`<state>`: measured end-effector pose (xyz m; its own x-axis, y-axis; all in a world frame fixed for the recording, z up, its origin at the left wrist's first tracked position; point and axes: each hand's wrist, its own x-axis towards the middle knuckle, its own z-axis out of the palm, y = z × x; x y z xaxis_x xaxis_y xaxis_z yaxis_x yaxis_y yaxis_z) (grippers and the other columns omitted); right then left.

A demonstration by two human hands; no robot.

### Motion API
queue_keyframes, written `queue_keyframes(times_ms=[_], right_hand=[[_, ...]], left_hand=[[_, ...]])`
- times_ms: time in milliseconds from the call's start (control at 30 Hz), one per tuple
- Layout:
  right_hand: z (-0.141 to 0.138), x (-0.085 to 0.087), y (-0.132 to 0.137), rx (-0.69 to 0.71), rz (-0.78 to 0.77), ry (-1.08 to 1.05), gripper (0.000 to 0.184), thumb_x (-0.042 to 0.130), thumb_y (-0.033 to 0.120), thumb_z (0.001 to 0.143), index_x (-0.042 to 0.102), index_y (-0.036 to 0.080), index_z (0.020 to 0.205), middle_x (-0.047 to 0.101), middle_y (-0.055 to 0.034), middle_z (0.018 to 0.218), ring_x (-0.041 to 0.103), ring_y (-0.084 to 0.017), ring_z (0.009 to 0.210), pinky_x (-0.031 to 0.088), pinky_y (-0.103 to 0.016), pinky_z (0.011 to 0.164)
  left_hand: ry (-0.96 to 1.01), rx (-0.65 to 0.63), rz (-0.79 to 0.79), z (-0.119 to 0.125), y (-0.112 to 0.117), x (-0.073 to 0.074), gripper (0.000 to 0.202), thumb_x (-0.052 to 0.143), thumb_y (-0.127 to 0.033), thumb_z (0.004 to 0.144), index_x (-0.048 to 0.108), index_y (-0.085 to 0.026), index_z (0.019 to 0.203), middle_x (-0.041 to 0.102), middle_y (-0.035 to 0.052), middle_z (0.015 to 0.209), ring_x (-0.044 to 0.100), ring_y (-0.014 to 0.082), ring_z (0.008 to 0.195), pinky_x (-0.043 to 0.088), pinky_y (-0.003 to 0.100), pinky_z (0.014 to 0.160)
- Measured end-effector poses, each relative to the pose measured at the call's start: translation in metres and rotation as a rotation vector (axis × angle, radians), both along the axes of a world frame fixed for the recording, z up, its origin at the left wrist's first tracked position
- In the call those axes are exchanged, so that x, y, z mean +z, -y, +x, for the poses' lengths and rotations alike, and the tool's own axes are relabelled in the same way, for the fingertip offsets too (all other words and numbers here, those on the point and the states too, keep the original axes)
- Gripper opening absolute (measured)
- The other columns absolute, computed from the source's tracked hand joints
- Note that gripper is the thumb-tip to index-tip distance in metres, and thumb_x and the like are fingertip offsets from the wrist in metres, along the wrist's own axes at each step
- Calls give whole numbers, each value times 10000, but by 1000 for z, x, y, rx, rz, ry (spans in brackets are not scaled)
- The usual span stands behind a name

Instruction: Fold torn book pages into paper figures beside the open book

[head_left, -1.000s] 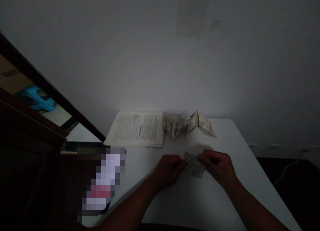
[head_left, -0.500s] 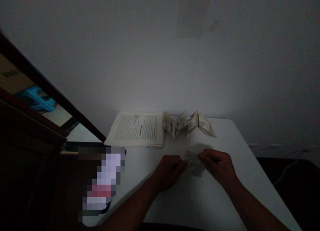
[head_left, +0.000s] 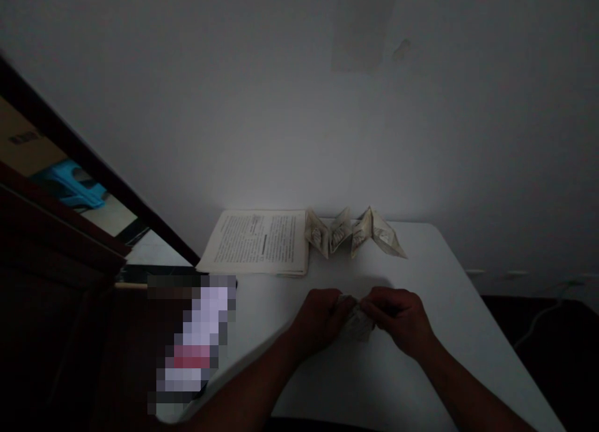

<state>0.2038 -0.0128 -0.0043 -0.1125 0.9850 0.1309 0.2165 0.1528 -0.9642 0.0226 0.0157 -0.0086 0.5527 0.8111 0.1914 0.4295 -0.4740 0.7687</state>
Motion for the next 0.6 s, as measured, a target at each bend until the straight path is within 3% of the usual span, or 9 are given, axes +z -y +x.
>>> queue_keyframes(times_ms=[400,600], right_hand=[[-2,-2,-2,0,-118,-12,253,633,358,767,648,150,624,536,13,482,481,-102,436,390,-212,421],[-1,-3,-3,46,-77,53,259,632,353,768,626,158,598,499,35,473,439,-86,431,344,-199,417]], left_hand=[[159,60,-26,-3,0,2,374,396,-344,902,502,-144,605,423,-34,559,408,88,529,303,210,530],[189,67,-15,-1,0,3,189,518,-240,802,604,-127,678,534,-8,598,460,96,542,336,213,547]])
